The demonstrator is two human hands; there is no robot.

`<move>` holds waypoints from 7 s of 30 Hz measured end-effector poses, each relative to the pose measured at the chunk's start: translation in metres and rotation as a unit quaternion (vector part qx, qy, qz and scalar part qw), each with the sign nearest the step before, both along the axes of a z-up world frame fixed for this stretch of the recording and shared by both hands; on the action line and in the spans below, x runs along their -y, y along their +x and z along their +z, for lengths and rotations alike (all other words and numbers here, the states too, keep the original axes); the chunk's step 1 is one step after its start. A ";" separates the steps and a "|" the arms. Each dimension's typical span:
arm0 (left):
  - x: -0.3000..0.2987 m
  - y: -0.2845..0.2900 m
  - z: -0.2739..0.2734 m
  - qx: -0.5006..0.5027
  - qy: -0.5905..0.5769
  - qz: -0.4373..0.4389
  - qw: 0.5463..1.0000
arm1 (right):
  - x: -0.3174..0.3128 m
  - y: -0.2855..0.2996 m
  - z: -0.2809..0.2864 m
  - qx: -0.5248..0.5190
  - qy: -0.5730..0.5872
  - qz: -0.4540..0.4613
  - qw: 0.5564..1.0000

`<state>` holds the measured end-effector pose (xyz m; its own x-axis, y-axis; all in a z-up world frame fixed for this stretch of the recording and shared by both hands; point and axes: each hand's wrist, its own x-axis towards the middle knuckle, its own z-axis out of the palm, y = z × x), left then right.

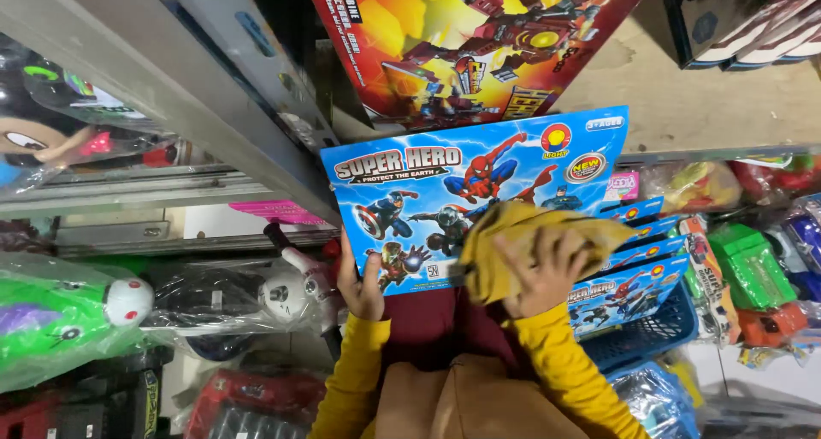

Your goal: Clean and organize toy boxes on the action figure section shelves using a cloth.

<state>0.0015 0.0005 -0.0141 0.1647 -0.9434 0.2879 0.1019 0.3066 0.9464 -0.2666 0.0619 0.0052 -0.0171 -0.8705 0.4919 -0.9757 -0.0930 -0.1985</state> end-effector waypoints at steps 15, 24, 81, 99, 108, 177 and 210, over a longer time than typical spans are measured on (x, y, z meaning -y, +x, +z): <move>0.003 0.005 -0.021 -0.070 0.019 -0.017 0.997 | 0.052 0.007 0.047 -0.163 -0.061 0.060 0.983; 0.004 0.008 -0.019 -0.042 0.032 -0.002 0.999 | 0.082 0.004 0.095 -0.064 -0.063 0.008 0.996; 0.001 0.010 -0.037 -0.056 -0.007 0.025 0.998 | -0.006 0.028 -0.012 -0.054 0.017 0.071 0.996; 0.004 0.020 -0.069 -0.006 -0.016 0.036 0.999 | 0.082 0.030 0.096 -0.028 -0.084 0.023 0.996; 0.002 0.018 -0.117 -0.125 -0.012 0.035 0.991 | 0.090 0.105 0.109 0.018 -0.089 0.030 0.995; -0.004 -0.037 0.057 0.544 -0.395 0.136 0.728 | -0.123 -0.145 0.003 0.617 -0.186 0.067 0.762; -0.109 -0.014 -0.046 0.276 -0.090 0.216 0.932 | 0.024 -0.057 -0.031 0.679 -0.153 0.132 0.706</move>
<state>-0.0123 0.1090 -0.0601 0.2983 -0.7519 0.5879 -0.5553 0.3643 0.7476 -0.3237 0.0376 -0.0257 -0.5102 -0.7885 0.3435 0.1538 -0.4766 -0.8656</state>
